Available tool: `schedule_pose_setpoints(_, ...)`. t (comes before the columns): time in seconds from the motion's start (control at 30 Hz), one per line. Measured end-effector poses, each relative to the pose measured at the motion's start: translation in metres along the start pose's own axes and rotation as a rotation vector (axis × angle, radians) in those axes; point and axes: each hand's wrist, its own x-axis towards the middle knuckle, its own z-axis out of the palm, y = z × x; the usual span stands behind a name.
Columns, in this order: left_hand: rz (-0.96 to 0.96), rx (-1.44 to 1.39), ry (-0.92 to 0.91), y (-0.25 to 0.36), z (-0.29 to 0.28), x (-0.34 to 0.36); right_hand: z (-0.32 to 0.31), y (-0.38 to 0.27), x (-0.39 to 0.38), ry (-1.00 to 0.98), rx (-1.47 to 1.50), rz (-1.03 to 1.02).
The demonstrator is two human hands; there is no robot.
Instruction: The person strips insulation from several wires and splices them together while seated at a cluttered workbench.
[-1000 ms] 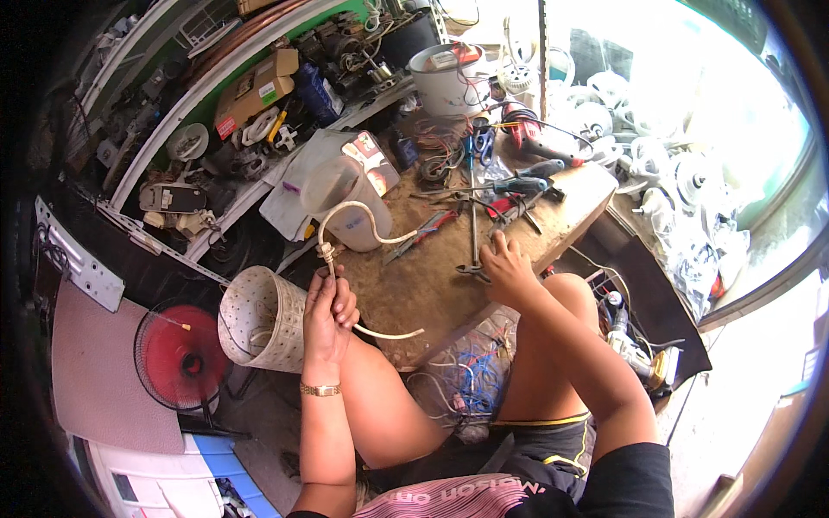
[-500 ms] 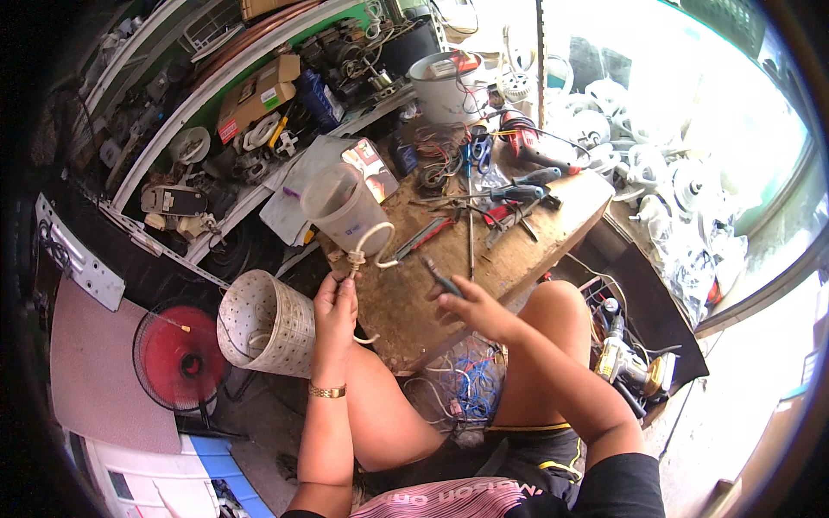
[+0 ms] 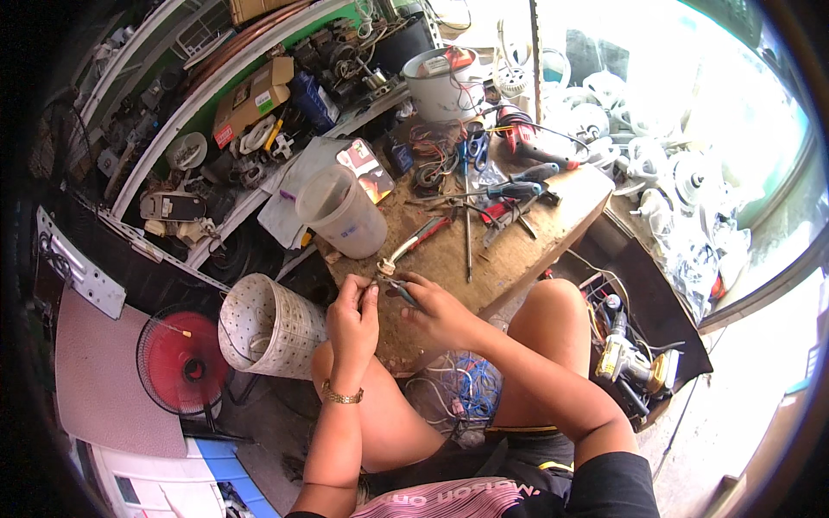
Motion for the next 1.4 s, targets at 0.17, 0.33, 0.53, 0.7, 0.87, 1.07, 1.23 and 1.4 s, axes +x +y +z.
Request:
schedule_pose_setpoints(0.17,0.143,0.020,-0.003,-0.004,0.005,-0.001,0.004,0.002,0.003,0.015,0.036,0.284)
schedule_pose_setpoints(0.33,0.152,0.014,-0.023,-0.002,0.012,-0.001,0.011,0.007,0.011,0.317,-0.073,-0.008)
schedule_pose_setpoints(0.53,0.201,-0.098,-0.083,-0.005,0.010,0.009,-0.001,-0.004,0.014,0.283,-0.004,0.097)
schedule_pose_setpoints(0.7,0.028,-0.577,-0.354,-0.011,0.010,0.024,-0.004,-0.012,0.007,0.216,0.169,0.138)
schedule_pose_setpoints(0.87,0.097,-0.164,-0.373,-0.002,0.007,0.034,-0.023,0.003,0.007,0.138,0.209,0.170)
schedule_pose_setpoints(1.07,0.372,0.029,-0.209,0.002,0.018,0.027,-0.020,0.028,0.004,0.141,0.148,0.036)
schedule_pose_setpoints(1.23,0.126,-0.095,-0.186,-0.009,0.036,0.018,-0.018,0.027,0.012,0.189,0.157,0.100)
schedule_pose_setpoints(1.4,0.097,-0.128,-0.128,-0.015,0.035,0.019,-0.015,0.028,0.023,0.151,0.083,0.073)
